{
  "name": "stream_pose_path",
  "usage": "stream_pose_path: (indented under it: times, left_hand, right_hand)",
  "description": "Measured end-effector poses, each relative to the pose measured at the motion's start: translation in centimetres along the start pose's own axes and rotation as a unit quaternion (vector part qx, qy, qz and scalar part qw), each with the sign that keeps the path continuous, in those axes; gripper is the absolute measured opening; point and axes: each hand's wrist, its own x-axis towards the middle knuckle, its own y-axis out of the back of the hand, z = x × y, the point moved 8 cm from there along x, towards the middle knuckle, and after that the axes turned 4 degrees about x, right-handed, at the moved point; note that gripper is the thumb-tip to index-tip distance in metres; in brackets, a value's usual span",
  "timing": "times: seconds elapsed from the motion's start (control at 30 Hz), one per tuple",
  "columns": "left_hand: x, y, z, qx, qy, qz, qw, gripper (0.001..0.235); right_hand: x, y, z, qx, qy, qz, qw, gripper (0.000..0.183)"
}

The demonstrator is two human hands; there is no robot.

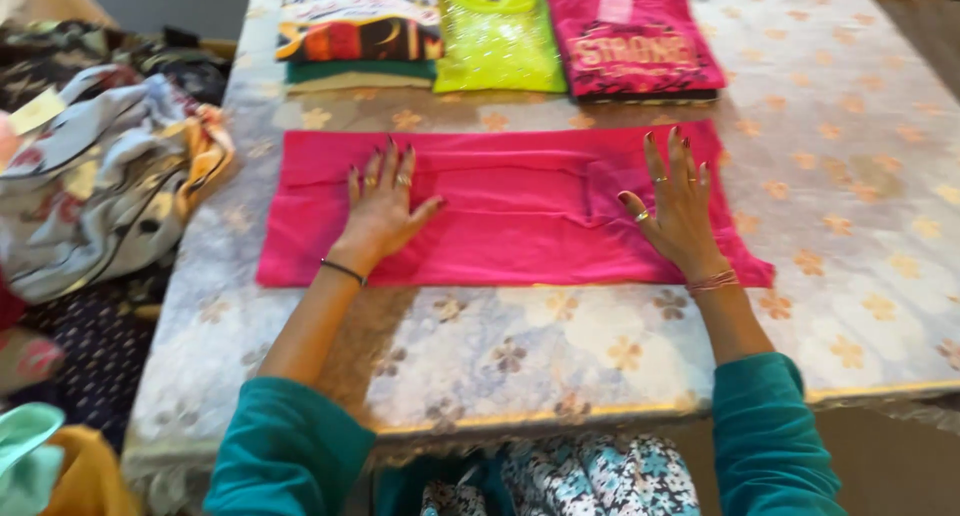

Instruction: The person folds a pink t-shirt with the text 'Stay Strong Forever' and places it on a table. They then unfold a second pink t-shirt with the text 'Believe Dream', fold it neatly, and place it on the table next to the first one.

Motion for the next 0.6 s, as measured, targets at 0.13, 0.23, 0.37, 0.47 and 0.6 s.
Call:
stream_pose_path:
  times: [0.13,0.23,0.37,0.47,0.6]
  left_hand:
    - [-0.8,0.3,-8.7,0.024,0.137,-0.014,0.990,0.091]
    - [-1.7,0.3,-11.7,0.035,0.189,-0.021,0.981,0.090]
    - [-1.1,0.0,-15.5,0.000,0.227,0.032,0.973,0.088]
    - [-2.2,1.8,-18.2,-0.046,0.303,0.109,0.946,0.077]
    - [-2.6,0.9,-22.4,-0.150,0.331,0.144,0.921,0.054]
  right_hand:
    - [-0.5,-4.9,-0.4,-0.014,-0.016,-0.144,0.989,0.071]
    - [-0.7,-4.2,0.1,0.009,0.009,-0.096,0.995,0.066]
    - [-0.6,-3.0,-3.5,-0.057,0.026,-0.035,0.997,0.066]
    - [-0.1,-1.6,-12.2,0.056,0.106,-0.015,0.993,0.061]
    - [-0.4,-5.5,-25.1,0.112,0.243,-0.107,0.958,0.062]
